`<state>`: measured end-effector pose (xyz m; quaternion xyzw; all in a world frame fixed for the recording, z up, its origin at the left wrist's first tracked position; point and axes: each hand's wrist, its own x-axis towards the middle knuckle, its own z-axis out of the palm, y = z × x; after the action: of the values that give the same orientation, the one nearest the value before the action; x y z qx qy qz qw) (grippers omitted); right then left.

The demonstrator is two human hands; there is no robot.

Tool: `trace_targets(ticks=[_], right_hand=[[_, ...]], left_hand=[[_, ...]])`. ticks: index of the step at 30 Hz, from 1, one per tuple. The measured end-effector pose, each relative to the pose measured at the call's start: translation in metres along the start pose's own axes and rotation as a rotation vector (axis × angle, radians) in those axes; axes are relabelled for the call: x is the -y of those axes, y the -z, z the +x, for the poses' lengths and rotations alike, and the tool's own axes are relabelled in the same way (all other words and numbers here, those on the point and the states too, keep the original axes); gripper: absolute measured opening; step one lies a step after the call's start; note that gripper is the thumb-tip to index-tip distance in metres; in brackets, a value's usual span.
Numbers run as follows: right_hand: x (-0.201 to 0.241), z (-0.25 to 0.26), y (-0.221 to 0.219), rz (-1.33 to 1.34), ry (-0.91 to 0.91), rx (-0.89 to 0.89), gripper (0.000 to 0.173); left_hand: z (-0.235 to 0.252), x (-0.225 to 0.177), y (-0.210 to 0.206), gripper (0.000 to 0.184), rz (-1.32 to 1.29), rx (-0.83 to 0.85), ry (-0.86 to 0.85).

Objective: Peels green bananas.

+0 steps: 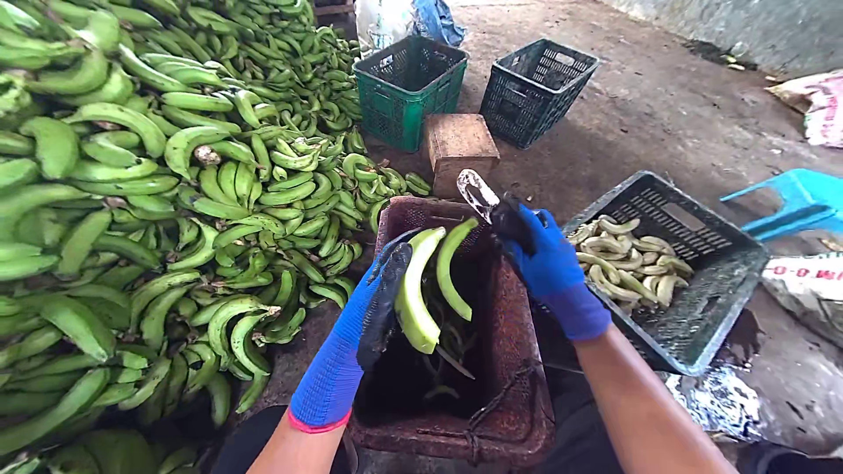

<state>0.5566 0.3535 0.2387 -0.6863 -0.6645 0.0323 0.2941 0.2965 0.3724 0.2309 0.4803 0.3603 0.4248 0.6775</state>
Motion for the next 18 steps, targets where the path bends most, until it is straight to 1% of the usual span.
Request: trace_targets(ticks=[1, 2, 3, 5, 7, 8, 9, 11, 13, 14, 15, 16, 18], right_hand=[[-0.001, -0.003, 0.000, 0.058, 0.015, 0.031, 0.064], [0.000, -0.010, -0.003, 0.142, 0.040, 0.082, 0.064], [0.002, -0.018, -0.009, 0.235, 0.082, 0.135, 0.061], [0.010, -0.035, -0.022, 0.403, 0.203, 0.244, 0.053], [0.022, -0.043, -0.027, 0.435, 0.319, 0.335, 0.053], [0.026, -0.042, -0.027, 0.398, 0.334, 0.348, 0.052], [0.027, -0.039, -0.028, 0.333, 0.329, 0.315, 0.048], [0.022, -0.023, -0.024, 0.159, 0.317, 0.121, 0.045], [0.009, -0.003, -0.011, 0.037, 0.257, -0.064, 0.050], [0.002, 0.003, -0.004, 0.024, 0.193, -0.085, 0.052], [-0.003, 0.006, 0.001, 0.028, 0.156, -0.091, 0.055], [-0.005, 0.004, 0.001, 0.046, 0.156, -0.084, 0.057], [0.003, -0.009, -0.006, 0.136, 0.201, 0.008, 0.056]], left_hand=[[0.003, -0.001, 0.004, 0.040, -0.021, -0.007, 0.002], [0.007, -0.001, 0.007, 0.039, -0.008, -0.053, -0.026], [0.010, 0.000, 0.010, 0.038, 0.034, -0.124, -0.086], [0.014, 0.003, 0.015, 0.038, 0.215, -0.286, -0.252], [0.016, 0.008, 0.017, 0.044, 0.331, -0.369, -0.382], [0.014, 0.008, 0.013, 0.045, 0.339, -0.370, -0.400], [0.009, 0.006, 0.007, 0.045, 0.338, -0.342, -0.374], [-0.005, -0.002, -0.006, 0.044, 0.362, -0.188, -0.224], [-0.010, -0.005, -0.014, 0.042, 0.434, -0.036, -0.087], [-0.010, -0.003, -0.014, 0.042, 0.442, 0.013, -0.059], [-0.008, -0.002, -0.014, 0.042, 0.412, 0.020, -0.044], [-0.004, 0.001, -0.012, 0.041, 0.349, -0.021, -0.041], [0.007, 0.007, -0.005, 0.040, 0.228, -0.169, -0.084]])
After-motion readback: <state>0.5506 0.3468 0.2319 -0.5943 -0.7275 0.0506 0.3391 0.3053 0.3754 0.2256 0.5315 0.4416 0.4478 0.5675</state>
